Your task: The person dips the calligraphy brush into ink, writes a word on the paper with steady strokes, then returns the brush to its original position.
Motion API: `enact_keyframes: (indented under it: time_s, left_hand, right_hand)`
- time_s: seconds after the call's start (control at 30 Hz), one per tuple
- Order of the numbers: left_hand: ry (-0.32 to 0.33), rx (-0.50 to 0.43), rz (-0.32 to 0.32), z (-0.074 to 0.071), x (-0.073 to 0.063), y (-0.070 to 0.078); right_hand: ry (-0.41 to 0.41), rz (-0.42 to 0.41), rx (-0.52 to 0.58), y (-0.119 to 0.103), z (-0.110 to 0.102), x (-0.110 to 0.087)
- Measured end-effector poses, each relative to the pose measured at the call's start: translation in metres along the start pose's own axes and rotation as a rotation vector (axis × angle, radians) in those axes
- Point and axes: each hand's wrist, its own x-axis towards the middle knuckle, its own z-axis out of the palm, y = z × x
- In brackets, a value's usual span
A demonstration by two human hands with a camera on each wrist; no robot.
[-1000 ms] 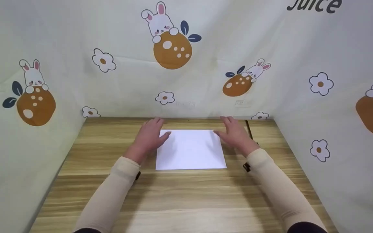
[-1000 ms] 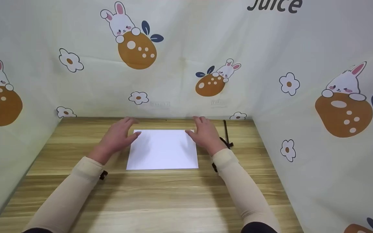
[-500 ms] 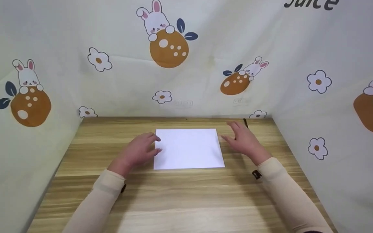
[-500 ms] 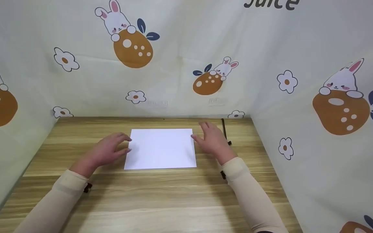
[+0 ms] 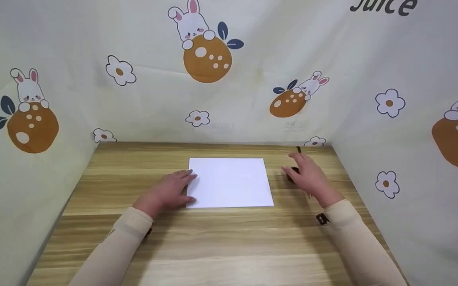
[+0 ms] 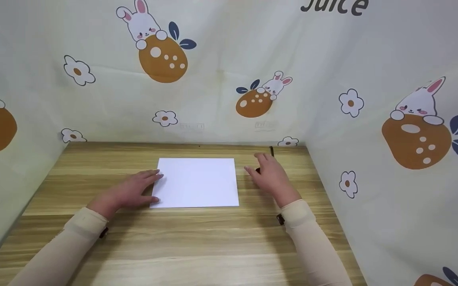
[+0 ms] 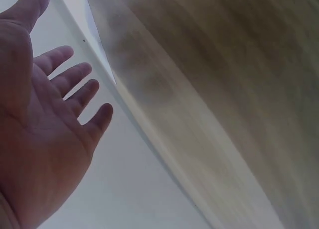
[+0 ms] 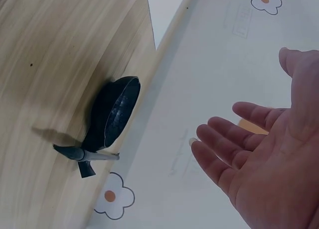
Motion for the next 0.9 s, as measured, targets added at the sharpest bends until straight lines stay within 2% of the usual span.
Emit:
enact_keyframes:
  time_s: [0.1,0.3,0.53,0.73,0.9]
  left_hand:
    - [-0.038,0.006,-0.015,0.002,0.001,0.002]
    - [-0.068,0.031,0.016,0.007,0.002,0.003]
    - [-0.108,0.043,0.014,0.01,0.003,0.005]
    - [-0.099,-0.018,0.03,0.007,0.003,0.009]
    - [-0.085,-0.02,0.021,0.007,-0.002,0.005]
  right_hand:
    - [0.006,0.009,0.007,0.002,-0.002,0.0]
    - [0.018,0.007,-0.006,0.007,-0.003,0.0]
    - [0.022,0.013,-0.005,0.015,-0.007,-0.005]
    - [0.032,0.057,0.029,0.026,-0.014,-0.009]
    - [0.027,0.104,0.08,0.037,-0.016,0.0]
